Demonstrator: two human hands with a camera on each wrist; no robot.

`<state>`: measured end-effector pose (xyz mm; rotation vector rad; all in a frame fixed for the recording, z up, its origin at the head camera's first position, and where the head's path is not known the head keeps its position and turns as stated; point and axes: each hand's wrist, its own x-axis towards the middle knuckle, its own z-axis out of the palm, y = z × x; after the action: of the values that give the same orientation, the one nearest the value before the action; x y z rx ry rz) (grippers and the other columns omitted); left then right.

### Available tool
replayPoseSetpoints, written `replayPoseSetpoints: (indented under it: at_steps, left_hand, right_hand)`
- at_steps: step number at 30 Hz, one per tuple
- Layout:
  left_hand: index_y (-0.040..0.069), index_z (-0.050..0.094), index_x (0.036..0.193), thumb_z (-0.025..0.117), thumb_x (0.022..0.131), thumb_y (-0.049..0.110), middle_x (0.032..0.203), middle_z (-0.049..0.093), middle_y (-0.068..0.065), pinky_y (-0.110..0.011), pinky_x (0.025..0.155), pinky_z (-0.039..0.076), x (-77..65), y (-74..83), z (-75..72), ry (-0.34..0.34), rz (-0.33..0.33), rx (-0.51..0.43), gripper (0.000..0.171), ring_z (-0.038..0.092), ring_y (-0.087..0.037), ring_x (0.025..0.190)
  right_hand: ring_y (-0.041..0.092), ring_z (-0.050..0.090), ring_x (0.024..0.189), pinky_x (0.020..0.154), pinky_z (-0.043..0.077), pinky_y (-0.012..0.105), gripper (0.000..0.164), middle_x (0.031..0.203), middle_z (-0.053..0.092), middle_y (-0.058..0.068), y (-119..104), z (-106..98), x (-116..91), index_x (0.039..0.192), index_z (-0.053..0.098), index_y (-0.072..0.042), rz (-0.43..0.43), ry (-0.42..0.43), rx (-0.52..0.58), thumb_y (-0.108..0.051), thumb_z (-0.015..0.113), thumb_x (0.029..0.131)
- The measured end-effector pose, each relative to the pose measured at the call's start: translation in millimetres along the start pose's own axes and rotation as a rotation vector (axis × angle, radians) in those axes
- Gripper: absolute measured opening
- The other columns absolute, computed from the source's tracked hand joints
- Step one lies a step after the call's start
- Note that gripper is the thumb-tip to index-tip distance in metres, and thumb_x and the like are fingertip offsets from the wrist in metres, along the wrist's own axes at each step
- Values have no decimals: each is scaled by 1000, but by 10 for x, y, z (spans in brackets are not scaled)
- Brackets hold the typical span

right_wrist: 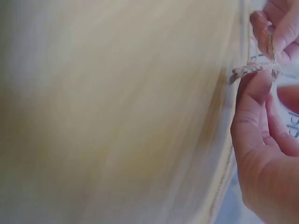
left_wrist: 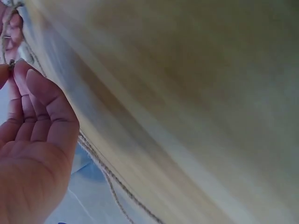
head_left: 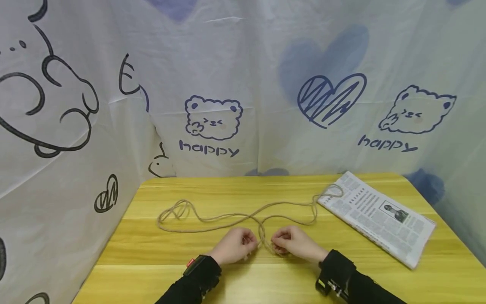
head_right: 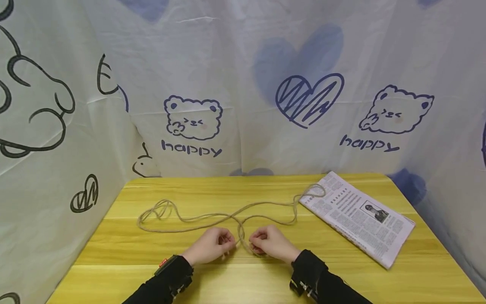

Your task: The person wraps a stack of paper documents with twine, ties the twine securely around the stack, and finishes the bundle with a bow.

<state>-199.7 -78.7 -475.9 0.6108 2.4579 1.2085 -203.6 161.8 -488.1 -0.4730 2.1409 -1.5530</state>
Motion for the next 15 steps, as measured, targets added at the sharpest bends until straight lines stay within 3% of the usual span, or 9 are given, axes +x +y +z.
replayPoseSetpoints:
  at_steps: [4, 9, 12, 15]
  left_hand:
    - [4, 70, 98, 62, 100, 19, 82, 66, -4, -22, 63, 45, -5, 23, 0, -8, -15, -33, 17, 58, -9, 68]
    - [4, 72, 94, 62, 98, 17, 80, 69, -10, -22, 56, 46, -7, 41, 19, -63, 3, -58, 16, 59, -9, 62]
    - [5, 71, 97, 63, 98, 15, 79, 67, -5, -21, 58, 45, 0, 34, 16, -13, 34, 47, 13, 56, -4, 63]
    - [8, 68, 113, 64, 98, 13, 79, 63, 0, -22, 58, 41, 27, 12, -6, 102, 52, 284, 17, 51, -4, 63]
  right_hand:
    - [6, 67, 81, 76, 58, 20, 34, 96, 72, 8, -7, -9, 35, 121, 60, 17, 108, 5, 209, -11, 50, 105]
    - [6, 65, 77, 72, 56, 19, 37, 92, 69, 3, 4, -2, 79, 124, 58, 15, 158, 35, 264, -17, 50, 105]
    - [7, 63, 73, 67, 53, 19, 32, 89, 67, 6, 6, -23, 106, 119, 58, 14, 93, 108, 126, -14, 54, 103]
    - [9, 55, 68, 62, 45, 21, 28, 82, 60, 6, -24, -76, 120, 121, 56, 9, 16, 199, -159, -8, 57, 99]
